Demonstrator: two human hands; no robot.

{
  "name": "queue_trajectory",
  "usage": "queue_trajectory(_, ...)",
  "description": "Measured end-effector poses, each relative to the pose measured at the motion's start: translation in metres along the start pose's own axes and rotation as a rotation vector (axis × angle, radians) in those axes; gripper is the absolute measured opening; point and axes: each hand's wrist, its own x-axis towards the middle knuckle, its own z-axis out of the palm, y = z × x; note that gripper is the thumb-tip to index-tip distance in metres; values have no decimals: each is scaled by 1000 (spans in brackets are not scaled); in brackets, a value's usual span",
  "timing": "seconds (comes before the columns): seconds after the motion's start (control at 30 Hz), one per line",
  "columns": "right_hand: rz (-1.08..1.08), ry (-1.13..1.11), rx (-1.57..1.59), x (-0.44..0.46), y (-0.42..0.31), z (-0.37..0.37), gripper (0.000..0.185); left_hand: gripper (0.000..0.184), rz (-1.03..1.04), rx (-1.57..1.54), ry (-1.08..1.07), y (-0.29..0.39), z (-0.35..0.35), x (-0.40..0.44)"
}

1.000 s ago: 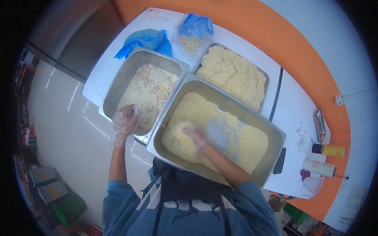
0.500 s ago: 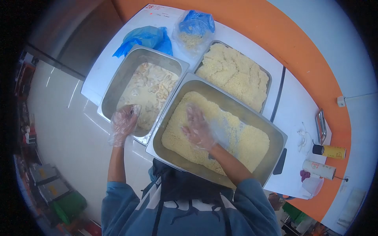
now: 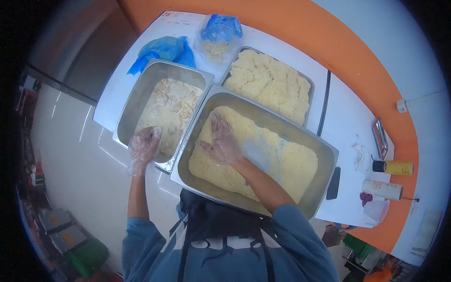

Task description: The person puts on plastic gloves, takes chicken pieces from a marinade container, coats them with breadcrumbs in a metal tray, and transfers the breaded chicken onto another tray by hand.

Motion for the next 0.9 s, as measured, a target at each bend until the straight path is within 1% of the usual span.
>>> queue_trajectory(0.1,72,-5,64,2,-1,-7,91,31,20,14,27,-1,1,6)
queue_trajectory(0.13,55,3,32,0,2,-2,90,30,7,30,19,-2,2,2)
queue_trajectory(0.2,29,25,-25,-4,5,8,88,30,-87,-25,-35,7,-5,-1)
queue_trajectory(0.23,13,79,-34,-6,6,7,84,30,-124,-52,-62,13,-9,1)
queue_trajectory(0.3,-47,202,-71,8,17,-4,77,30,-28,-48,24,1,0,5)
queue_trajectory(0.33,43,65,4,19,23,-16,72,30,2,-45,55,-5,5,1)
queue_trajectory(0.37,138,-77,82,34,30,-32,67,30,-10,-54,43,-5,5,-2)
queue_trajectory(0.43,118,-190,153,50,50,-42,57,28,-26,-70,24,-3,2,0)
queue_trajectory(0.5,-115,-128,127,60,70,-42,49,27,-51,-92,6,-1,-2,2)
queue_trajectory(0.6,92,-677,-32,80,50,-85,55,26,-54,-110,8,0,0,1)
queue_trajectory(0.67,66,-690,-55,77,64,-72,59,27,-36,-96,24,-3,2,1)
queue_trajectory(0.73,35,-702,-69,71,59,-79,61,28,-18,-70,41,-4,3,1)
queue_trajectory(0.8,-3,-714,-77,64,54,-90,61,29,-61,-51,24,-2,2,1)
queue_trajectory(0.83,-41,-654,-53,59,57,-85,60,30,-81,-43,13,0,1,1)
queue_trajectory(0.9,-111,-532,-8,49,59,-76,57,30,-59,-70,41,2,0,2)
